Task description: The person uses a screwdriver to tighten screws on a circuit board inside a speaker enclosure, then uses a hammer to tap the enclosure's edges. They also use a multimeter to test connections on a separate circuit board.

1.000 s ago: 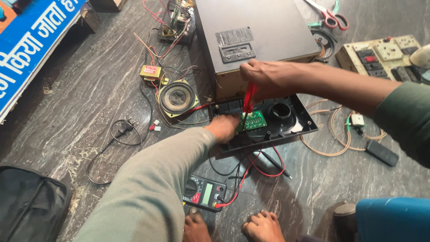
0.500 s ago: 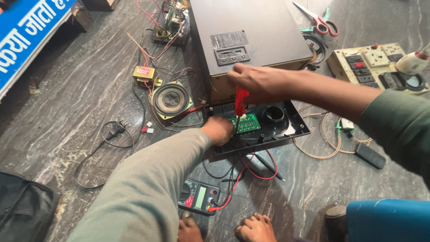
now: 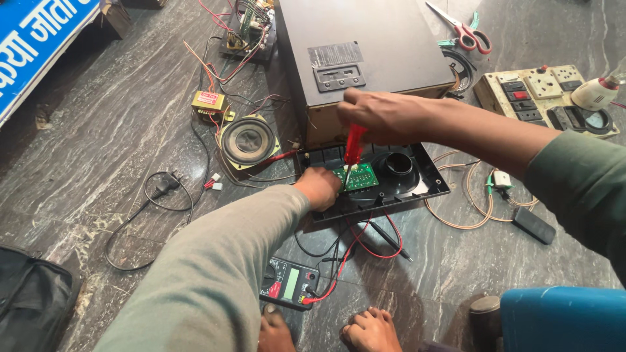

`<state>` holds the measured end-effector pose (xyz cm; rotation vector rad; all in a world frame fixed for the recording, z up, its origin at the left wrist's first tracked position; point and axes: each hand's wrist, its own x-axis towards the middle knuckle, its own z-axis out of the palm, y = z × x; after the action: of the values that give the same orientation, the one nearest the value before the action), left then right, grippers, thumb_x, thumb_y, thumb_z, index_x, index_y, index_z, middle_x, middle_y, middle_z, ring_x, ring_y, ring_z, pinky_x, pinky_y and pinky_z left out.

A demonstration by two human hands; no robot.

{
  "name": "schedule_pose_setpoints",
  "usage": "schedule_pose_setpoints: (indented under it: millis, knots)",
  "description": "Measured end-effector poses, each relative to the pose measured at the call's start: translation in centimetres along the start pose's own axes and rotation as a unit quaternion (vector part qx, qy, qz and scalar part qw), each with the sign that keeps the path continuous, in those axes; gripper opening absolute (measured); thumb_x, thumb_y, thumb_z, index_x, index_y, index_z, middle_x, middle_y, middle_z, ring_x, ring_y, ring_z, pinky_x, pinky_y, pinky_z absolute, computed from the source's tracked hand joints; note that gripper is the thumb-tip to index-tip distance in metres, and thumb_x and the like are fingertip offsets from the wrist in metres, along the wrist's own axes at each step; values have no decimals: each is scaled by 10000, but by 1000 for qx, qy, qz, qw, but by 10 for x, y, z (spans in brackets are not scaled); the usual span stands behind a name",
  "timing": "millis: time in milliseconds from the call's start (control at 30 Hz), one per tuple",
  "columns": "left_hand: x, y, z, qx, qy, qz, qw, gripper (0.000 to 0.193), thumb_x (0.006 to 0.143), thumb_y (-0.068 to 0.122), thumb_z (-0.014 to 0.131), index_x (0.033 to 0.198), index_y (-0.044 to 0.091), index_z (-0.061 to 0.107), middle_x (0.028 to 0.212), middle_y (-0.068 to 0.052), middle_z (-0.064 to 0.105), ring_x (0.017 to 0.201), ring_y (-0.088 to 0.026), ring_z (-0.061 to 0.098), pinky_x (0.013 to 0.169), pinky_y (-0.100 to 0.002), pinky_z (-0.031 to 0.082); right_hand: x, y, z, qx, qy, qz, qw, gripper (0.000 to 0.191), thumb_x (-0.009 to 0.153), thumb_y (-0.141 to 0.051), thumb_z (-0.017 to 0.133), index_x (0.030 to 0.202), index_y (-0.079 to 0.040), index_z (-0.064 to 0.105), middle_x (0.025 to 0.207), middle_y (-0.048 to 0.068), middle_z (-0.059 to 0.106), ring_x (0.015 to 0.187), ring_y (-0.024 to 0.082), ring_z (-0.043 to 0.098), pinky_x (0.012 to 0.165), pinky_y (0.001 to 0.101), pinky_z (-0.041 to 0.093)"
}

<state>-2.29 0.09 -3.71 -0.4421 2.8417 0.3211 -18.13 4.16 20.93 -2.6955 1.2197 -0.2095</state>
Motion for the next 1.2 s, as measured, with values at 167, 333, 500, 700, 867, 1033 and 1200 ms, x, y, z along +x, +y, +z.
schedule_pose_setpoints:
  millis: [167,333,500,700,867,1033,1200]
  knots:
    - [0,1,2,9,24,12,1000,264,878,305,673,1004,90,763,1090,-138,742,1063,-322,701,887,-448,555,-2,-3,1,-68,-111,168,977,334,930,-326,672,821,-14,718,664,187,660,603,378,692,570,478,564]
    - [0,0,-1,11,5,5,1000,261,894,300,671,1017,90,765,1097,-146,743,1060,-326,709,886,-445,564,4,-9,11,-149,-170,257,940,601,1022,-470,572,678,3,709,577,166,638,554,334,692,543,440,573]
    - [-1,-1,-2,1,23,2,1000,287,886,338,688,1028,98,757,1094,-144,738,1054,-332,703,886,-450,555,1,7,7,-50,-87,117,988,696,767,-545,862,1087,38,657,909,207,692,739,308,707,600,397,568]
    - [-1,-1,3,1,68,25,997,304,857,339,696,1020,87,747,1087,-127,731,1057,-327,684,865,-469,535,-8,8,-6,-43,-172,161,971,225,896,-207,703,1039,-35,678,1009,149,680,749,322,731,660,448,576]
    - [-3,0,-2,-16,33,11,999,276,892,326,688,1007,86,762,1065,-149,742,1022,-349,711,863,-474,557,-1,5,-9,-11,-128,220,967,225,761,-209,799,957,-98,787,848,145,753,751,312,749,725,420,600]
    - [-8,-7,-5,-6,27,-7,1000,267,873,316,701,990,84,761,1033,-155,753,987,-351,724,835,-477,570,-6,9,-4,6,-101,257,961,330,689,-301,848,938,-89,802,796,158,761,729,316,753,729,427,599]
    - [-8,-13,2,3,29,-6,1000,255,887,307,692,975,80,767,1004,-169,757,960,-360,734,818,-478,583,-2,1,0,-26,-128,313,941,391,740,-431,828,914,-82,806,779,171,756,748,326,747,726,449,593]
